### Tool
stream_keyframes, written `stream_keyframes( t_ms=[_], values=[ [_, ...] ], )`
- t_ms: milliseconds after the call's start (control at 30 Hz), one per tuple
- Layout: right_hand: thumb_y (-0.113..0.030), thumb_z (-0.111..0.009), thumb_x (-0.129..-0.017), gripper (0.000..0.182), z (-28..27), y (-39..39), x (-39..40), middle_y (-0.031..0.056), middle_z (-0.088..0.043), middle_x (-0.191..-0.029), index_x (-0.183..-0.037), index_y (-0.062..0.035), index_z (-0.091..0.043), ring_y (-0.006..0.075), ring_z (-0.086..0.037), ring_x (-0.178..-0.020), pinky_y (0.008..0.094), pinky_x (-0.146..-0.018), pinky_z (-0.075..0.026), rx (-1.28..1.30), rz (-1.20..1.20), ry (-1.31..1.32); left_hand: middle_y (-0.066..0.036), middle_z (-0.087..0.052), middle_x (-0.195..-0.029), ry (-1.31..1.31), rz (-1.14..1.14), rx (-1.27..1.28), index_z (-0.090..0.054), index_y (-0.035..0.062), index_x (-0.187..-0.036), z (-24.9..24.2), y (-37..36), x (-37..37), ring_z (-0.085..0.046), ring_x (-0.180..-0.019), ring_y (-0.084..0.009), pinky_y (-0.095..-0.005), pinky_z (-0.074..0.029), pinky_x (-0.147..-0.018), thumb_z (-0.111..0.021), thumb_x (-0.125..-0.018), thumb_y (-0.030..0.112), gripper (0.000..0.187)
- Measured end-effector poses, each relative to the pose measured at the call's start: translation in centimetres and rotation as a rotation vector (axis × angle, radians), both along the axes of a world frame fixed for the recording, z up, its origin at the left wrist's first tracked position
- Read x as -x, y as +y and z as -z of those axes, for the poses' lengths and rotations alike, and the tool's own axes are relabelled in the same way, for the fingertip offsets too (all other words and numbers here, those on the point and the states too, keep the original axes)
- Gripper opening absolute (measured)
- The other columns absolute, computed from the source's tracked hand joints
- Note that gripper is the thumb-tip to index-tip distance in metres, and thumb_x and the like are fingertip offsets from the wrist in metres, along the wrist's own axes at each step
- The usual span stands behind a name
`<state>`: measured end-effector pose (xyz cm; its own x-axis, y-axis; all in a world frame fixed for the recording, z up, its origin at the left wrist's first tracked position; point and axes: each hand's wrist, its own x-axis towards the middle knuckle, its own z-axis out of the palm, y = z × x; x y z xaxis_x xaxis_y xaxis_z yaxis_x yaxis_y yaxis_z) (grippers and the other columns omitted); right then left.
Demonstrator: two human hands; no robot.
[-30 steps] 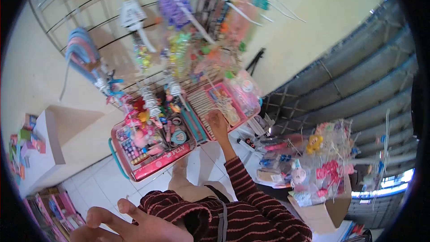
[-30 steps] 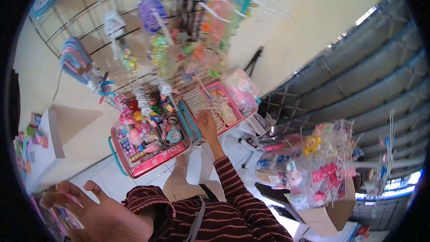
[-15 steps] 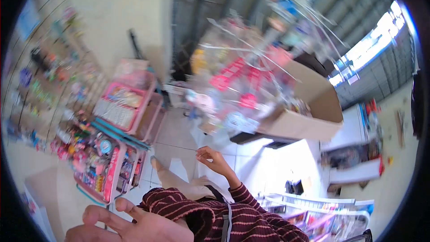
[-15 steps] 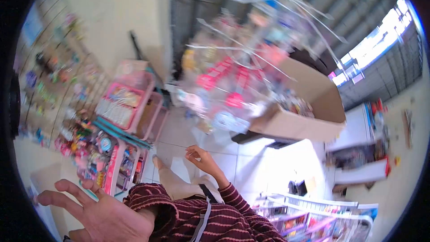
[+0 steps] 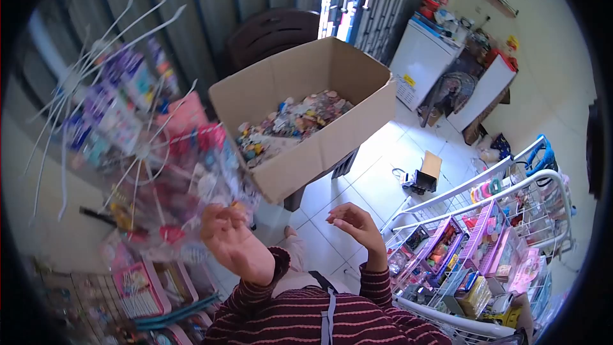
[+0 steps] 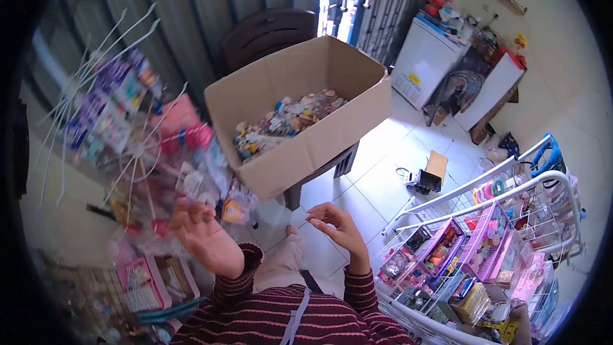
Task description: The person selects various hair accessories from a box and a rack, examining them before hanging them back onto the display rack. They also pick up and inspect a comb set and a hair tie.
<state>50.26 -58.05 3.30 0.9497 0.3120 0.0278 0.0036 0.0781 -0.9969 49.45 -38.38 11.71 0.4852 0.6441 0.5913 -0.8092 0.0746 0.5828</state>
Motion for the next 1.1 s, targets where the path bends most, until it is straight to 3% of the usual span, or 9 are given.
stream_keyframes(
  t_ms=[167,367,533,767,833,900,967,1033,1100],
  values=[
    [-0.006,-0.054,-0.076,0.016,0.0,-2.5,-6.0,0.0065,-0.055,-0.083,-0.091,0.0008,-0.051,0.0136,-0.054,-0.079,0.0243,-0.072,-0.043,-0.047,0.170,-0.006,-0.010,-0.039,-0.104,0.164,0.080,-0.095,-0.038,0.0012,-0.102,3.8,-1.5,-9.2,-0.041,-0.075,-0.0137,-0.0261,-0.034,-0.066,-0.046,-0.079,0.028,0.036],
    [-0.006,-0.054,-0.076,0.013,-1.5,-2.5,-15.0,0.0057,-0.056,-0.078,-0.087,0.0007,-0.052,0.0123,-0.055,-0.076,0.0236,-0.070,-0.043,0.029,0.267,-0.121,-0.006,-0.044,-0.097,0.424,0.266,0.055,-0.042,0.0023,-0.101,6.0,-1.6,-18.4,-0.041,-0.072,-0.0104,-0.0226,-0.034,-0.064,-0.041,-0.082,0.011,0.021],
    [-0.007,-0.054,-0.076,0.011,-3.5,-1.8,-21.5,0.0048,-0.057,-0.075,-0.084,0.0004,-0.054,0.0097,-0.053,-0.070,0.0227,-0.065,-0.043,0.201,0.223,-0.240,-0.003,-0.046,-0.095,0.702,0.243,-0.269,-0.043,0.0028,-0.099,7.6,-0.6,-23.0,-0.041,-0.072,-0.0077,-0.0200,-0.035,-0.066,-0.046,-0.078,0.003,0.021],
    [-0.011,-0.056,-0.074,0.014,-5.3,0.6,-35.2,0.0096,-0.057,-0.072,-0.082,-0.0002,-0.053,0.0156,-0.056,-0.064,0.0265,-0.058,-0.044,0.490,-0.322,-0.463,-0.011,-0.053,-0.083,0.823,0.004,-0.680,-0.046,0.0037,-0.094,7.7,0.6,-30.1,-0.052,-0.078,-0.0211,-0.0287,-0.041,-0.065,-0.047,-0.075,0.005,0.020],
    [-0.015,-0.056,-0.073,0.016,-4.3,2.8,-39.0,0.0130,-0.057,-0.070,-0.080,-0.0004,-0.053,0.0230,-0.057,-0.065,0.0305,-0.060,-0.044,0.642,-0.520,-0.567,-0.013,-0.056,-0.077,1.116,0.024,-1.059,-0.050,0.0027,-0.093,9.9,1.6,-32.6,-0.056,-0.077,-0.0227,-0.0300,-0.043,-0.063,-0.048,-0.073,0.008,0.021],
    [-0.016,-0.054,-0.071,0.018,-1.7,5.8,-42.1,0.0159,-0.057,-0.072,-0.081,-0.0012,-0.054,0.0281,-0.056,-0.067,0.0345,-0.061,-0.044,0.815,-0.679,-0.707,-0.016,-0.058,-0.075,1.577,0.129,-1.209,-0.056,0.0026,-0.083,10.6,1.5,-35.8,-0.058,-0.074,-0.0247,-0.0339,-0.044,-0.062,-0.052,-0.070,0.015,0.019],
    [-0.014,-0.052,-0.068,0.019,2.9,8.4,-44.8,0.0171,-0.057,-0.073,-0.083,-0.0028,-0.056,0.0299,-0.056,-0.068,0.0363,-0.061,-0.044,0.957,-0.827,-0.840,-0.016,-0.057,-0.059,1.673,0.352,-1.018,-0.056,-0.0041,-0.072,18.2,2.8,-38.8,-0.056,-0.051,-0.0215,-0.0335,-0.045,-0.048,-0.058,-0.068,0.020,0.025],
    [-0.010,-0.051,-0.065,0.019,8.6,10.6,-46.3,0.0172,-0.057,-0.073,-0.083,-0.0043,-0.057,0.0301,-0.056,-0.068,0.0367,-0.062,-0.045,1.029,-0.997,-0.902,-0.014,-0.058,-0.060,1.996,0.570,-0.752,-0.057,-0.0049,-0.071,25.7,3.0,-39.7,-0.055,-0.049,-0.0204,-0.0331,-0.045,-0.045,-0.056,-0.072,0.028,0.033],
    [-0.007,-0.050,-0.063,0.020,11.7,11.5,-46.4,0.0173,-0.057,-0.072,-0.081,-0.0054,-0.059,0.0302,-0.057,-0.068,0.0377,-0.062,-0.045,1.105,-1.054,-0.886,-0.013,-0.059,-0.063,2.049,0.530,-0.731,-0.057,-0.0004,-0.078,25.9,1.0,-38.3,-0.057,-0.053,-0.0206,-0.0339,-0.046,-0.049,-0.054,-0.072,0.031,0.032]
  ],
)
